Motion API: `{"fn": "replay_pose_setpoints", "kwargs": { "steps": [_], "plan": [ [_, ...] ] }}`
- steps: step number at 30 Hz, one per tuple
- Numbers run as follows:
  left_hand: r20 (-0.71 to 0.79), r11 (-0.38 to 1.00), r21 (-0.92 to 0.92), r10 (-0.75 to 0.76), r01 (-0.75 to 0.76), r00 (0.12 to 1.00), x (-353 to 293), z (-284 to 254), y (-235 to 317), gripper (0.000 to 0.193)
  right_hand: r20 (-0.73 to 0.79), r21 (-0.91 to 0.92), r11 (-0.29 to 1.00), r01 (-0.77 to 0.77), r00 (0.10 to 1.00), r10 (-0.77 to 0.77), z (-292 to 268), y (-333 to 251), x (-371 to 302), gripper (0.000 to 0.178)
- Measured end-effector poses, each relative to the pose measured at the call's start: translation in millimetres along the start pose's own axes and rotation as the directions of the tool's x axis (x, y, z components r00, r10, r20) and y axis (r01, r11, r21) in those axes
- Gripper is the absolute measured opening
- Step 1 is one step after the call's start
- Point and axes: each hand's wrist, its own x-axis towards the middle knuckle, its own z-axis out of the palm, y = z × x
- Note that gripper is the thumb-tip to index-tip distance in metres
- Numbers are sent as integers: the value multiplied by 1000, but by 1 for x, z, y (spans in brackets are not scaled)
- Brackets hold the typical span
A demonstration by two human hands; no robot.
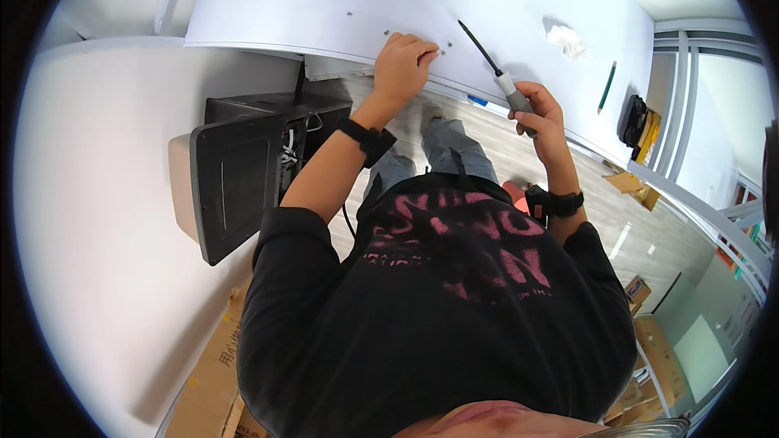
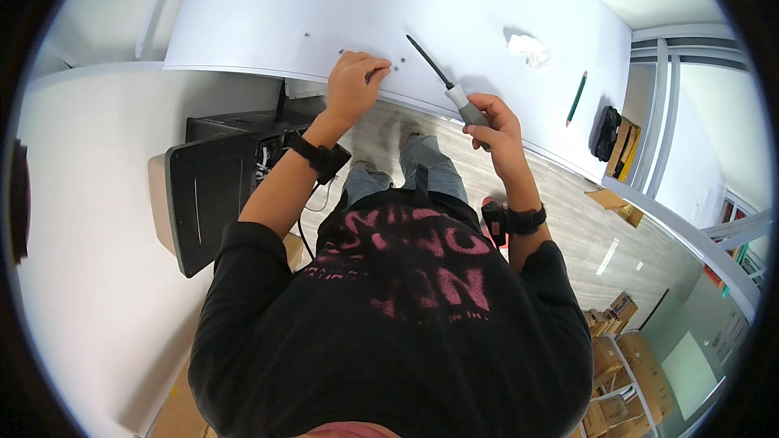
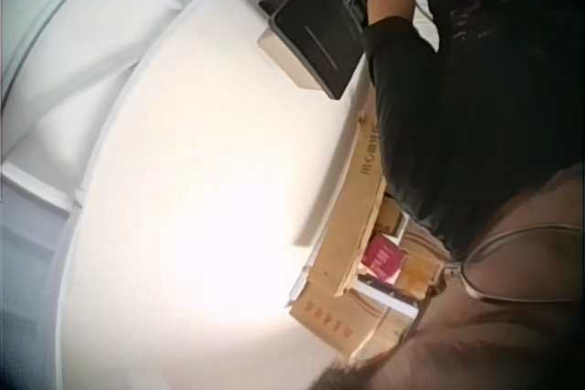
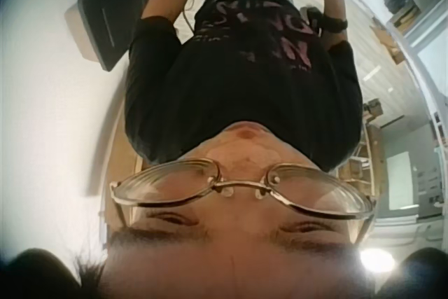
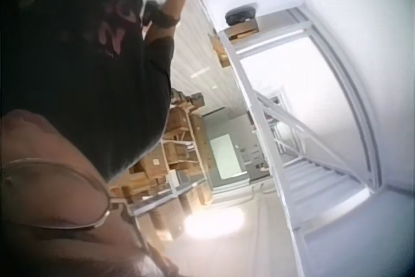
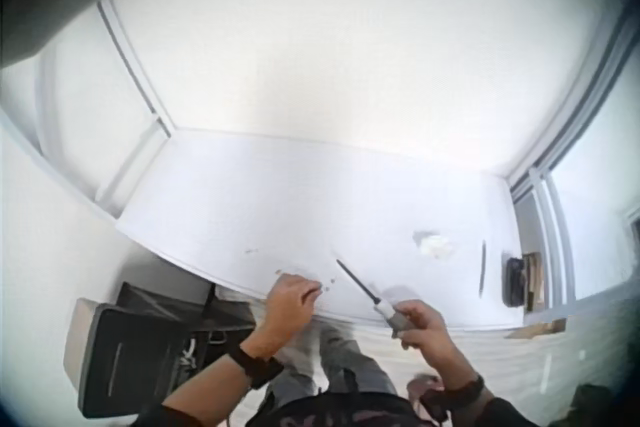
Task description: The person is assembling an electronic device, likely a computer or server. They use a screwdriver to remove screws from a metal panel, then wipe the interior with a blue cloth. They continue to work on the device, attaching and detaching components.
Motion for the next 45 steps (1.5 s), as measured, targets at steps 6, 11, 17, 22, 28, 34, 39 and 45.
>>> {"fn": "replay_pose_setpoints", "kwargs": {
  "steps": [6,11,17,22,28,34,39,45],
  "plan": [
    [68,997,3,-81,81,994,1,-10,4,21,77,-7,999,42,996,-42,7,-19,24,45],
    [-31,988,-104,-118,114,993,-42,-58,-6,20,301,-7,999,40,953,-36,61,-43,50,44],
    [-118,961,100,-246,258,962,-177,-162,-19,9,598,-90,996,3,800,52,182,-26,80,42],
    [-125,836,279,-455,471,882,-329,-216,26,5,744,-180,984,1,654,136,276,5,55,42],
    [-102,683,210,-696,700,710,-499,-216,94,7,835,-282,951,129,521,177,328,37,-3,42],
    [-371,529,-536,-848,658,379,-515,-227,2,28,799,-324,945,48,549,246,368,80,-82,41],
    [-330,432,-876,-861,214,387,-442,-310,-20,35,745,-309,950,-36,612,266,409,127,-151,40],
    [-263,393,-893,-850,219,457,-430,-339,-29,28,700,-248,962,-110,667,257,433,148,-191,36]
  ]
}}
